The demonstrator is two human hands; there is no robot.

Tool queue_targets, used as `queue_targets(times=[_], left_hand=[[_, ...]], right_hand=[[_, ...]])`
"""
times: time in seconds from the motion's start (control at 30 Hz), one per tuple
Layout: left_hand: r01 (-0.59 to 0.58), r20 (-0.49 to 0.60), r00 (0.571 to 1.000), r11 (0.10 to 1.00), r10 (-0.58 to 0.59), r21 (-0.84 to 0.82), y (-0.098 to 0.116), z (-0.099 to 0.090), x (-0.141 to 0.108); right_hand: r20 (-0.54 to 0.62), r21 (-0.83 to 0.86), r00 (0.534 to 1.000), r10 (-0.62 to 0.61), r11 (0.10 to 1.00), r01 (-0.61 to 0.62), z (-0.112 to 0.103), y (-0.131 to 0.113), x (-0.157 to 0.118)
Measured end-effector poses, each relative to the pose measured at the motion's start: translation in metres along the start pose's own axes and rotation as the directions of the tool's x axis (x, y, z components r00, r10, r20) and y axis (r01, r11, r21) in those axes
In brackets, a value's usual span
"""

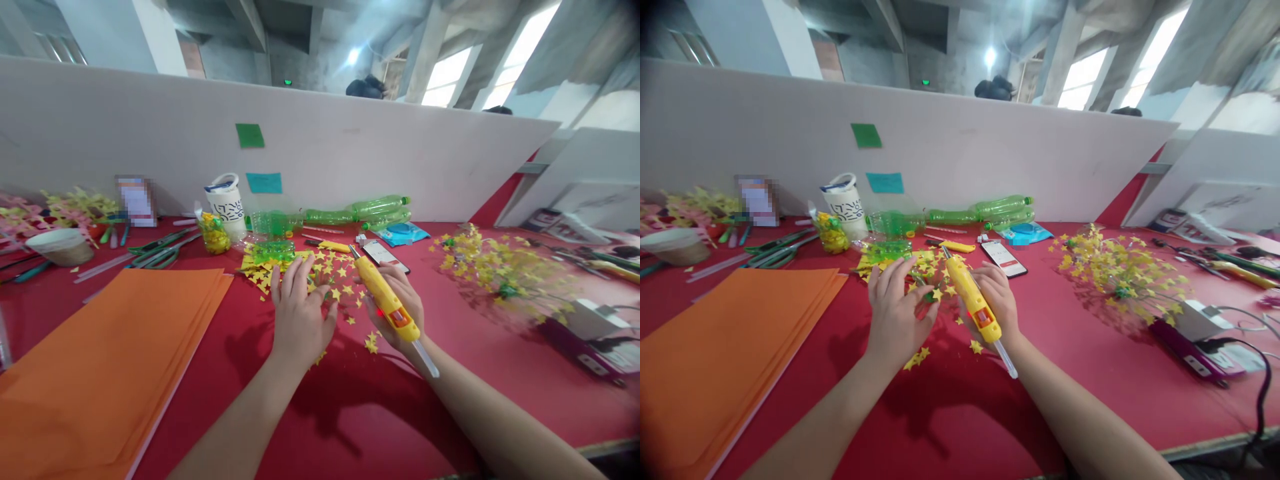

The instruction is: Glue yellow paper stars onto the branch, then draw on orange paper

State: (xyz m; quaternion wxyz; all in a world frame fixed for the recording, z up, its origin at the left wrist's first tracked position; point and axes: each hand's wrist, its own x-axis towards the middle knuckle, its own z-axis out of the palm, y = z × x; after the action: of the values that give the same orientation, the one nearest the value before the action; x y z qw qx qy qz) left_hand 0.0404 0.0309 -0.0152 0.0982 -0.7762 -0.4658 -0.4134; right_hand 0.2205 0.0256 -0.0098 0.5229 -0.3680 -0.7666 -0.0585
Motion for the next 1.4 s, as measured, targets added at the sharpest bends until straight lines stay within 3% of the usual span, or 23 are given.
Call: queue_targets(times=[0.2,0.4,0.5,0.53,0.57,0.67,0.7,0.8,0.9,1.13,1.4], left_hand=[[-0.067,0.022,0.998,0.998,0.066,0.006,0.003,-0.011,0.0],[-0.055,-0.026,0.998,0.997,0.053,-0.063,-0.001,-0.037,0.016],[-0.012,0.134,0.99,0.982,0.038,-0.189,-0.006,-0.054,0.022],[-0.003,0.251,0.966,0.972,0.063,-0.233,-0.008,-0.058,0.021],[-0.002,0.388,0.915,0.962,0.112,-0.274,-0.01,-0.062,0.019],[-0.087,0.718,0.628,0.944,0.3,-0.318,-0.016,-0.062,0.004],[-0.148,0.746,0.593,0.952,0.303,-0.269,-0.018,-0.058,-0.003],[-0.27,0.73,0.627,0.955,0.273,-0.126,-0.025,-0.042,-0.018],[-0.313,0.698,0.67,0.949,0.255,-0.045,-0.028,-0.029,-0.025],[-0.334,0.69,0.654,0.937,0.311,-0.106,-0.024,-0.027,-0.033],[-0.268,0.631,0.738,0.962,0.24,-0.053,-0.013,-0.019,-0.042]], right_hand=[[-0.081,-0.005,0.997,0.016,1.0,-0.016,-0.001,0.002,-0.002],[-0.065,0.112,0.982,0.176,0.979,-0.169,0.001,0.002,-0.01],[-0.009,0.106,0.975,0.221,0.97,-0.219,-0.001,0.0,-0.012],[0.002,0.099,0.977,0.214,0.972,-0.213,-0.002,-0.001,-0.011],[0.007,0.094,0.98,0.197,0.976,-0.197,-0.002,-0.002,-0.011],[0.016,0.098,0.99,0.143,0.985,-0.144,-0.003,-0.006,-0.008],[0.013,0.095,0.991,0.133,0.987,-0.133,-0.002,-0.006,-0.008],[0.017,0.093,0.995,0.097,0.991,-0.098,-0.001,-0.007,-0.007],[0.044,0.104,0.998,0.052,0.993,-0.056,-0.001,-0.006,-0.009],[0.099,0.021,0.994,0.034,0.999,-0.037,0.001,-0.005,-0.018],[0.118,-0.007,0.993,0.001,1.0,0.0,0.002,-0.006,-0.022]])
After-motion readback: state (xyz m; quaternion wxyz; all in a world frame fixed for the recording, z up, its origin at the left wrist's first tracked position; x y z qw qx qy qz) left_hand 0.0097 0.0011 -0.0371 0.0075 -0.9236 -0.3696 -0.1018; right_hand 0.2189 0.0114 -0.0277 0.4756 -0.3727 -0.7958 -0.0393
